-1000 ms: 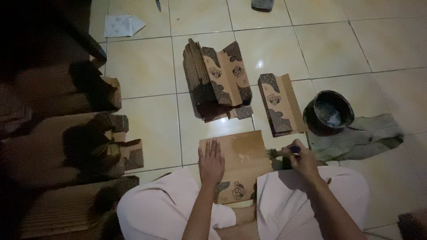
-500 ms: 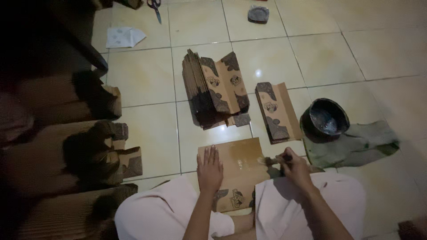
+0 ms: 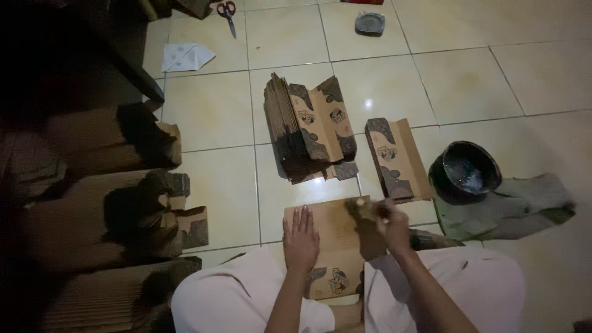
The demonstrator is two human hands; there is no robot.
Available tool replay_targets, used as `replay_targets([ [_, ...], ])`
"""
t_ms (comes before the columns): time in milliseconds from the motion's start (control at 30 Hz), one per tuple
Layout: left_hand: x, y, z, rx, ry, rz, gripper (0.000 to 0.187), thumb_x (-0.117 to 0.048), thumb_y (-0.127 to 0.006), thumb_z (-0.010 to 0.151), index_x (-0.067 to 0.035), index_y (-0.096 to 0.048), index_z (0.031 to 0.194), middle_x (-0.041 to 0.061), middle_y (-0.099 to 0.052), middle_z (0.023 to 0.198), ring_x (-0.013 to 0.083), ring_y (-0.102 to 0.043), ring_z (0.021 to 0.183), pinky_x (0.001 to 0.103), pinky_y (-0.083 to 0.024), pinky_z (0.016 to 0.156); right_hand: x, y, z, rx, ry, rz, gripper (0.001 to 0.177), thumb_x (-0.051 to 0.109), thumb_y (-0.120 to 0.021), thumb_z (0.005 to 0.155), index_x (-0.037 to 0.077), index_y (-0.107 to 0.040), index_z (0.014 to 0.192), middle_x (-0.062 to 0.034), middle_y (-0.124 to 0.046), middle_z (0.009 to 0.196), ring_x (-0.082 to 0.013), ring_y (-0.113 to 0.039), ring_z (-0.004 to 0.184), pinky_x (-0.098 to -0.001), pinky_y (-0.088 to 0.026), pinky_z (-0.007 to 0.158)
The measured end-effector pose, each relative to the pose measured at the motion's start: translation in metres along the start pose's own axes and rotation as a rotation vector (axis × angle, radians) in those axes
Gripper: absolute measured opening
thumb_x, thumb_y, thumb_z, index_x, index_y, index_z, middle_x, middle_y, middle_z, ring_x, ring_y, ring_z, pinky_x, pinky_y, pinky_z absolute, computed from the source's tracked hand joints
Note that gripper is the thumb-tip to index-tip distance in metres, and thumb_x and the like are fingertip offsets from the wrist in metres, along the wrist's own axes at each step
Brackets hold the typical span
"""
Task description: The person sits on the floor and assembles a stack of flat cardboard boxes. They use a brush to apply adhesive from a bowl onto the flaps of the cardboard, then fold and press the flaps to secure the box structure. The process is repeated for multiple units.
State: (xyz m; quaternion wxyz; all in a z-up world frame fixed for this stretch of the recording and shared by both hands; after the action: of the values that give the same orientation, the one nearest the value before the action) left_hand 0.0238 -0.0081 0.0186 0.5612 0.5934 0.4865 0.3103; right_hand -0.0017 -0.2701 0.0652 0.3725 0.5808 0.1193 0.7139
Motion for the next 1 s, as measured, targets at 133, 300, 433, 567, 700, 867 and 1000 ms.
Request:
replay_targets([
  [133, 0.002, -0.005, 0.005, -0.021, -0.022, 0.042, 0.066, -0.036, -0.028, 0.103, -0.009, -0.014, 0.161, 0.004, -0.011, 0.170, 0.0242, -0.007, 0.155, 0.054, -0.002, 0.123, 0.037, 0.033, 0.017, -0.157, -0.029, 0.174, 0.014, 0.002, -0.064, 0.102, 0.002, -0.063, 0.116, -0.0174, -0.073, 0.111, -0.0279, -0.072, 0.104, -0.0356, -0.060, 0.084],
  [300, 0.003, -0.004, 0.002, -0.003, -0.010, -0.001, 0.066, -0.037, -0.028, 0.104, -0.010, -0.011, 0.163, 0.002, -0.009, 0.172, 0.0228, -0.006, 0.157, 0.053, -0.001, 0.125, 0.074, 0.013, 0.002, 0.454, 0.394, -0.152, 0.036, 0.001, -0.071, 0.079, 0.011, -0.066, 0.113, -0.0106, -0.063, 0.113, -0.0266, -0.062, 0.107, -0.0408, -0.053, 0.090],
  [433, 0.001, -0.004, 0.004, 0.056, -0.006, 0.030, 0.066, -0.036, -0.027, 0.105, -0.010, -0.009, 0.163, 0.002, -0.008, 0.171, 0.0231, -0.004, 0.157, 0.053, -0.001, 0.125, 0.073, -0.030, -0.035, 0.666, 0.694, -0.482, 0.045, 0.008, -0.064, 0.081, 0.015, -0.069, 0.125, -0.0093, -0.062, 0.122, -0.0279, -0.057, 0.104, -0.0421, -0.046, 0.085],
  [567, 0.002, -0.003, 0.001, -0.144, -0.052, 0.004, 0.066, -0.036, -0.028, 0.104, -0.007, -0.013, 0.161, 0.006, -0.012, 0.169, 0.0248, -0.006, 0.155, 0.054, -0.002, 0.124, 0.059, -0.061, -0.050, 0.687, 0.719, -0.502, 0.042, 0.016, -0.058, 0.089, 0.009, -0.068, 0.129, -0.0047, -0.061, 0.130, -0.0241, -0.054, 0.107, -0.0396, -0.044, 0.088],
  [700, 0.003, -0.005, 0.002, -0.038, -0.035, 0.033, 0.064, -0.036, -0.025, 0.106, -0.006, -0.015, 0.161, 0.007, -0.013, 0.170, 0.0259, -0.004, 0.157, 0.055, -0.001, 0.125, 0.055, -0.077, -0.053, 0.623, 0.730, -0.482, 0.042, 0.021, -0.059, 0.088, 0.009, -0.070, 0.126, -0.0048, -0.063, 0.135, -0.0236, -0.054, 0.105, -0.0388, -0.042, 0.085],
  [867, 0.005, -0.010, 0.001, -0.096, -0.052, -0.020, 0.063, -0.036, -0.028, 0.107, -0.006, -0.018, 0.161, 0.009, -0.014, 0.170, 0.0267, -0.007, 0.156, 0.055, -0.002, 0.125, 0.061, -0.081, -0.041, 0.694, 0.677, -0.519, 0.030, 0.023, -0.061, 0.086, 0.017, -0.073, 0.114, -0.0009, -0.065, 0.131, -0.0241, -0.055, 0.109, -0.0434, -0.040, 0.088],
  [1000, 0.015, -0.002, -0.003, -0.203, -0.074, -0.227, 0.076, -0.028, -0.044, 0.094, -0.003, -0.019, 0.162, 0.015, -0.012, 0.171, 0.0328, -0.006, 0.157, 0.050, -0.004, 0.126, 0.073, -0.081, -0.039, 0.876, 0.582, -0.567, 0.022, 0.027, -0.062, 0.089, 0.019, -0.074, 0.106, 0.0012, -0.065, 0.122, -0.0226, -0.054, 0.112, -0.0414, -0.040, 0.089],
])
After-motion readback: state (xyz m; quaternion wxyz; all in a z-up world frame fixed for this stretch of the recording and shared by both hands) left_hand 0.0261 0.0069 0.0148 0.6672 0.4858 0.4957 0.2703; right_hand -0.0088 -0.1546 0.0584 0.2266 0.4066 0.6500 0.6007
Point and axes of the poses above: each hand's wrist, its own z-axis towards the middle knuckle, its own y-axis out of the back of the hand, x = y × z, the point moved 3 cm from there along z, towards the middle knuckle
